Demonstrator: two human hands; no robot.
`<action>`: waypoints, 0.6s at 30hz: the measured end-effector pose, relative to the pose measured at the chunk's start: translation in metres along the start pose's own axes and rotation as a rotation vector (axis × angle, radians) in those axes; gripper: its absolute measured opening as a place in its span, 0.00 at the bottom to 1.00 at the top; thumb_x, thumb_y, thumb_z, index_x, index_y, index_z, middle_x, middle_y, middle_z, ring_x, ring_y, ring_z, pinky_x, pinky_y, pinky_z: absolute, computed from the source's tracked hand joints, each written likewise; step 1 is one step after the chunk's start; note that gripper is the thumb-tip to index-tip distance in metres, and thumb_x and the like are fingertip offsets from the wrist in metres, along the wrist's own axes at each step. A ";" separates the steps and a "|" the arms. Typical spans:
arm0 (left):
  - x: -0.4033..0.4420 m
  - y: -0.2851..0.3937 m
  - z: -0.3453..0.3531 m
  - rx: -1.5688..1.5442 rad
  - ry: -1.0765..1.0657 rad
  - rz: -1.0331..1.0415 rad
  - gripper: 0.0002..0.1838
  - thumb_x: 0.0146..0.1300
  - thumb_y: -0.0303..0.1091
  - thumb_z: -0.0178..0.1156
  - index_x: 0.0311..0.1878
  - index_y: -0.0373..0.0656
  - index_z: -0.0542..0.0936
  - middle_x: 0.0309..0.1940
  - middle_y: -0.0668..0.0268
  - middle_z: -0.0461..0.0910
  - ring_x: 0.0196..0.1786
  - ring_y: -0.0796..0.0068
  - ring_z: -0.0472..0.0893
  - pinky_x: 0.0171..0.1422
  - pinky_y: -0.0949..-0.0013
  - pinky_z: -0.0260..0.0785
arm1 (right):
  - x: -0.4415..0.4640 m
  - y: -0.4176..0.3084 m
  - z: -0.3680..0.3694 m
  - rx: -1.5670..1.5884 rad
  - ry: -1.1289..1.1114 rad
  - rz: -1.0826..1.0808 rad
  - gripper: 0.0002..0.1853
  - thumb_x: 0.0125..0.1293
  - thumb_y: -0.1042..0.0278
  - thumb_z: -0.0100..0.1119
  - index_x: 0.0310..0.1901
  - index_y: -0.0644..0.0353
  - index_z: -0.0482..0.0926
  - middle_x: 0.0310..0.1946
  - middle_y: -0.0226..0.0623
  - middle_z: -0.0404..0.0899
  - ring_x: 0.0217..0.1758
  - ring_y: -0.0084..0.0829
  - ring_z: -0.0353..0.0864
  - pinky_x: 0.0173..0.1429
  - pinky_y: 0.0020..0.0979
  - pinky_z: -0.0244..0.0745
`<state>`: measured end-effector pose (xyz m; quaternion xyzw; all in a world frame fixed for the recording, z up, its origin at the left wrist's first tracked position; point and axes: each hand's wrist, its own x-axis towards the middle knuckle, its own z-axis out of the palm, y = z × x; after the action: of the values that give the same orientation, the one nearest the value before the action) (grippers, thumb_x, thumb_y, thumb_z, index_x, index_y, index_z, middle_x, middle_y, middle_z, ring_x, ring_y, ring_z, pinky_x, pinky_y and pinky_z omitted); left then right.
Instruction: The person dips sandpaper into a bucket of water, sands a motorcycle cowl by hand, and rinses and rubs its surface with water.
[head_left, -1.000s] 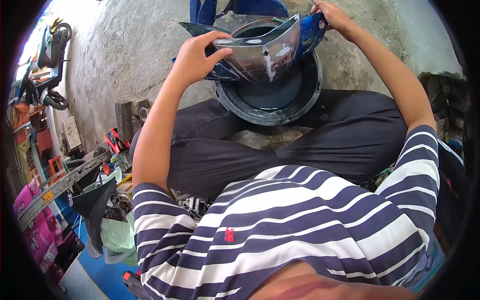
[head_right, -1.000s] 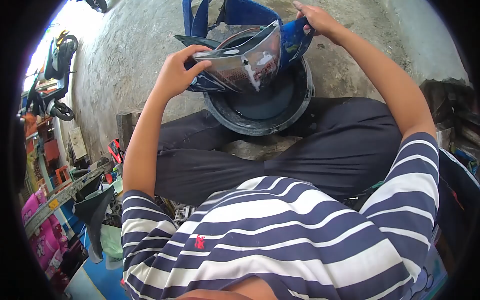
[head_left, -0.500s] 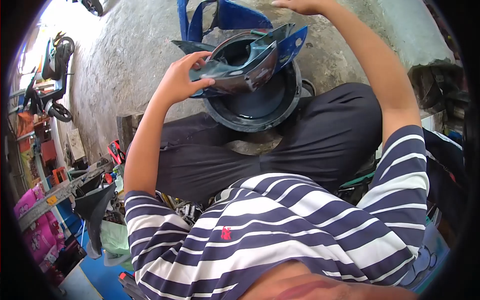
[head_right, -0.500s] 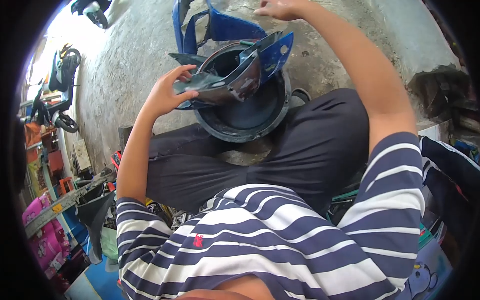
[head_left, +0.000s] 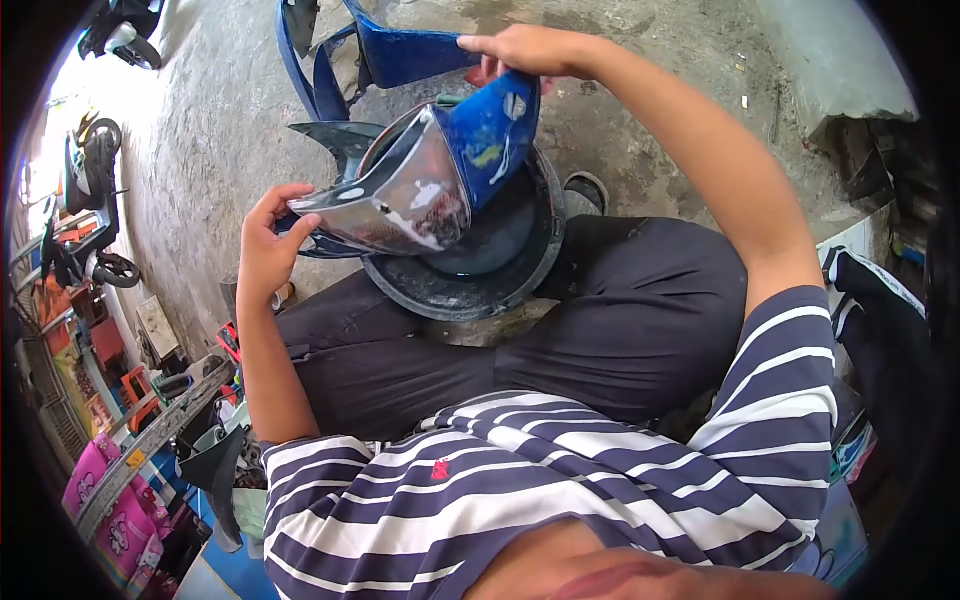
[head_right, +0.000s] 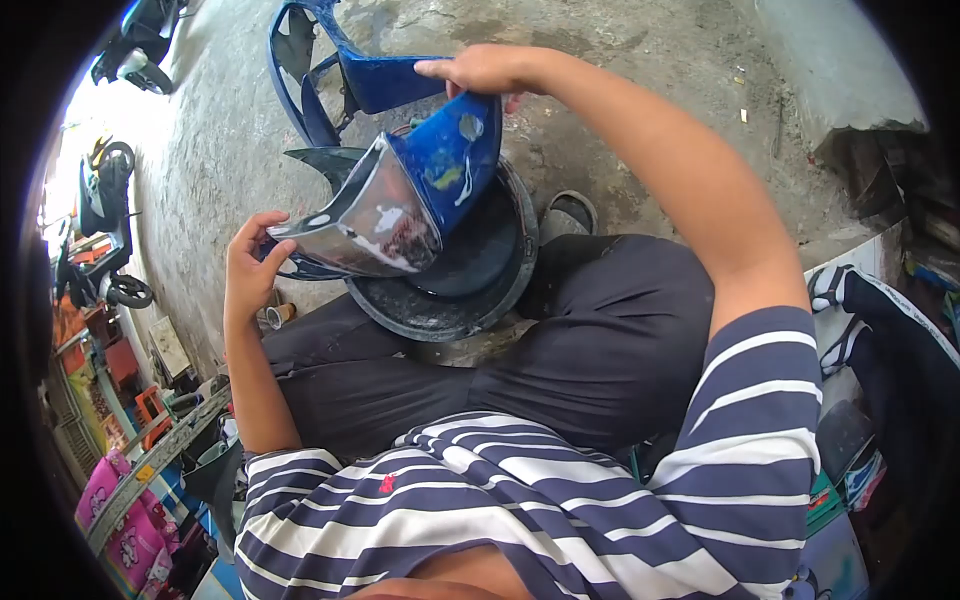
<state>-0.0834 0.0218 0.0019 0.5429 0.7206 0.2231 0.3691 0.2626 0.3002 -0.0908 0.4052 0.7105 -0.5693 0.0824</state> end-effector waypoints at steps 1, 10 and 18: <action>0.000 -0.003 0.000 -0.050 -0.017 -0.009 0.21 0.66 0.22 0.73 0.62 0.36 0.85 0.48 0.68 0.88 0.52 0.80 0.84 0.61 0.71 0.75 | 0.002 0.001 0.001 -0.012 -0.028 0.009 0.50 0.75 0.14 0.43 0.63 0.61 0.88 0.63 0.47 0.86 0.60 0.48 0.87 0.52 0.57 0.87; -0.010 -0.007 0.031 -0.427 -0.185 0.013 0.23 0.71 0.21 0.70 0.69 0.36 0.80 0.52 0.66 0.88 0.53 0.80 0.84 0.62 0.72 0.75 | -0.018 0.022 0.003 0.072 -0.251 0.319 0.52 0.73 0.08 0.40 0.58 0.60 0.82 0.50 0.49 0.88 0.49 0.44 0.92 0.54 0.61 0.86; 0.009 -0.026 0.051 -0.162 0.143 0.025 0.22 0.74 0.29 0.71 0.69 0.37 0.82 0.42 0.67 0.89 0.45 0.79 0.84 0.56 0.68 0.76 | 0.011 0.040 0.012 -0.100 0.185 0.182 0.44 0.77 0.20 0.48 0.51 0.64 0.88 0.42 0.43 0.90 0.44 0.40 0.91 0.47 0.48 0.85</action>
<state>-0.0618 0.0186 -0.0515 0.5030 0.7179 0.3232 0.3566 0.2780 0.2957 -0.1309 0.5140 0.7030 -0.4835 0.0882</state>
